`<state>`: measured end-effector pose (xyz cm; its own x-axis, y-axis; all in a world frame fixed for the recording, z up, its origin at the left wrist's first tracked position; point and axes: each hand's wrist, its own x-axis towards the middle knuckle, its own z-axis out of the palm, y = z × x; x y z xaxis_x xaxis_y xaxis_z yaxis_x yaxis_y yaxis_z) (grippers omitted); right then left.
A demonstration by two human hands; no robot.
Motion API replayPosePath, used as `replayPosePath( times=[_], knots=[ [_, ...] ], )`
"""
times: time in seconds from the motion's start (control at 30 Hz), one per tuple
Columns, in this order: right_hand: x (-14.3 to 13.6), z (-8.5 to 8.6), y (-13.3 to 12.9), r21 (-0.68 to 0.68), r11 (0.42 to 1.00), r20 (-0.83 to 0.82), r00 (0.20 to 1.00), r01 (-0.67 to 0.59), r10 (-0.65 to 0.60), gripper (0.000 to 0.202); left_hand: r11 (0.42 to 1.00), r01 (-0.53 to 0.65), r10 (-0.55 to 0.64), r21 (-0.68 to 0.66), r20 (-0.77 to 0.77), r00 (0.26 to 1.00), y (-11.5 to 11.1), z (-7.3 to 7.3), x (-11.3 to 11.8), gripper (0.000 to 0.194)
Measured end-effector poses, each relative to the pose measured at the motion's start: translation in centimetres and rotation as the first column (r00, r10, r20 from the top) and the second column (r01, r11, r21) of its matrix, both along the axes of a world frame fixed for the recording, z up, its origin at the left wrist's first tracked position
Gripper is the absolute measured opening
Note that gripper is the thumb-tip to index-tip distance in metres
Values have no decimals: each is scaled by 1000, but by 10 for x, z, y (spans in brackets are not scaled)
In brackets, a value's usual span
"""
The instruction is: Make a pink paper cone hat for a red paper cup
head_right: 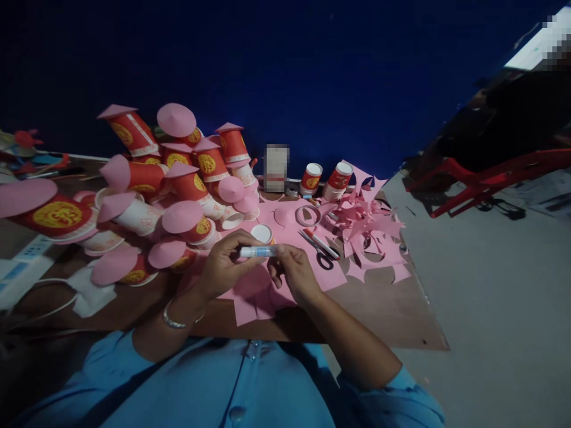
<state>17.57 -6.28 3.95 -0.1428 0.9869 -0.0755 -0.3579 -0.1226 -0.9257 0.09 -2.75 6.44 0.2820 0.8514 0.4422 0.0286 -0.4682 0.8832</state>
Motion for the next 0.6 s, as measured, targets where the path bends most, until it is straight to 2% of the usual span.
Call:
replayPosePath(
  times=[0.13,0.23,0.27,0.33,0.4,0.5,0.6],
  knots=[
    [-1,0,-3,8,999,-40,998,38,-38,50,1000,20,-20,12,15,1000,0,1,2,12],
    [-5,7,-4,-9,995,-123,987,102,-103,44,997,35,-33,-62,35,999,-2,-4,2,20],
    [-6,11,-4,-9,992,-134,983,126,-126,42,995,46,-42,-89,43,998,-3,-8,1,29],
    [-3,18,-2,26,977,-149,967,211,-205,36,993,57,-52,-102,51,997,-4,-21,-2,58],
    [7,23,5,92,941,-172,936,327,-308,34,995,-14,13,-96,-5,1000,-4,-37,-6,78],
    [27,27,22,125,890,-169,894,438,-416,32,987,-141,132,-79,-117,984,-2,-60,-12,82],
    [43,21,42,112,882,-94,889,457,-448,35,980,-195,180,-43,-241,954,3,-73,-14,83]
  ],
)
